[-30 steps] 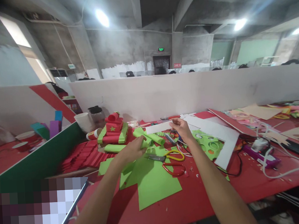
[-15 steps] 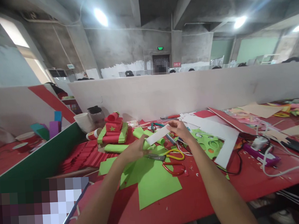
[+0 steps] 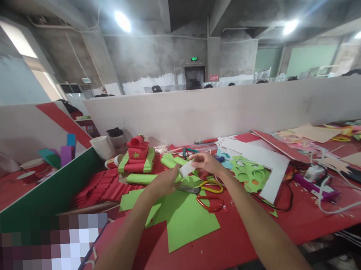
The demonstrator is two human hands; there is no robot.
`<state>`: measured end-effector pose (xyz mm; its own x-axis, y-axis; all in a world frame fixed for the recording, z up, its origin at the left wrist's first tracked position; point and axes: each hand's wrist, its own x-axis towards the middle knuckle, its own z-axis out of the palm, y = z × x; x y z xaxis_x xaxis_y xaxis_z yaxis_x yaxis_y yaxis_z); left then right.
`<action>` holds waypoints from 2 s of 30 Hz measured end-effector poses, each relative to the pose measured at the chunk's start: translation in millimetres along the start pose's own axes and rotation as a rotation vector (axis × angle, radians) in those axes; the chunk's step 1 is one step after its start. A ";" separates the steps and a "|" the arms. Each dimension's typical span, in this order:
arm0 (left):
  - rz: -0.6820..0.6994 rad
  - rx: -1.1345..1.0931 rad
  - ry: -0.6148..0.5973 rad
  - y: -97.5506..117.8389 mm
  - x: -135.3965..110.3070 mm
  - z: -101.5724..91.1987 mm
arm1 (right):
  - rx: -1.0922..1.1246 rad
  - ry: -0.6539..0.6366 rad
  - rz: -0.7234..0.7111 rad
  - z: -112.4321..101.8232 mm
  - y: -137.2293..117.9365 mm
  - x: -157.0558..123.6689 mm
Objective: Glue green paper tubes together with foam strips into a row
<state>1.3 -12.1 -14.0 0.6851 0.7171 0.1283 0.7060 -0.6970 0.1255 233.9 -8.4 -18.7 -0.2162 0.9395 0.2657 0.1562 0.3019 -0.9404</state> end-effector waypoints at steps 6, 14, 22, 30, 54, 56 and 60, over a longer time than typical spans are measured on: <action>0.008 0.072 0.011 6.3 -0.4 -1.1 | -0.066 -0.079 0.005 22.9 1.3 -0.1; 0.005 0.063 0.009 11.3 -1.1 -4.0 | -0.102 -0.072 -0.025 41.1 4.5 1.7; -0.159 0.106 0.050 -2.1 4.2 -3.2 | -0.108 -0.006 -0.110 17.0 -8.8 -3.4; -0.122 0.086 0.191 -1.1 3.4 -4.8 | -0.124 0.020 -0.210 16.7 -19.8 -7.2; -0.193 0.167 0.104 -12.1 7.5 5.5 | -0.037 0.404 -0.166 -20.4 -2.3 3.1; -0.240 0.181 0.073 -11.9 6.6 5.7 | -0.034 0.593 -0.169 -33.9 4.2 6.2; -0.299 0.183 0.058 -11.0 3.0 4.4 | -0.040 0.880 -0.222 -54.9 13.8 9.1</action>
<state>-3.7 -2.3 -19.3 0.4360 0.8840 0.1685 0.8977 -0.4404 -0.0120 287.0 13.2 -17.7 0.5666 0.6379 0.5215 0.2361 0.4807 -0.8445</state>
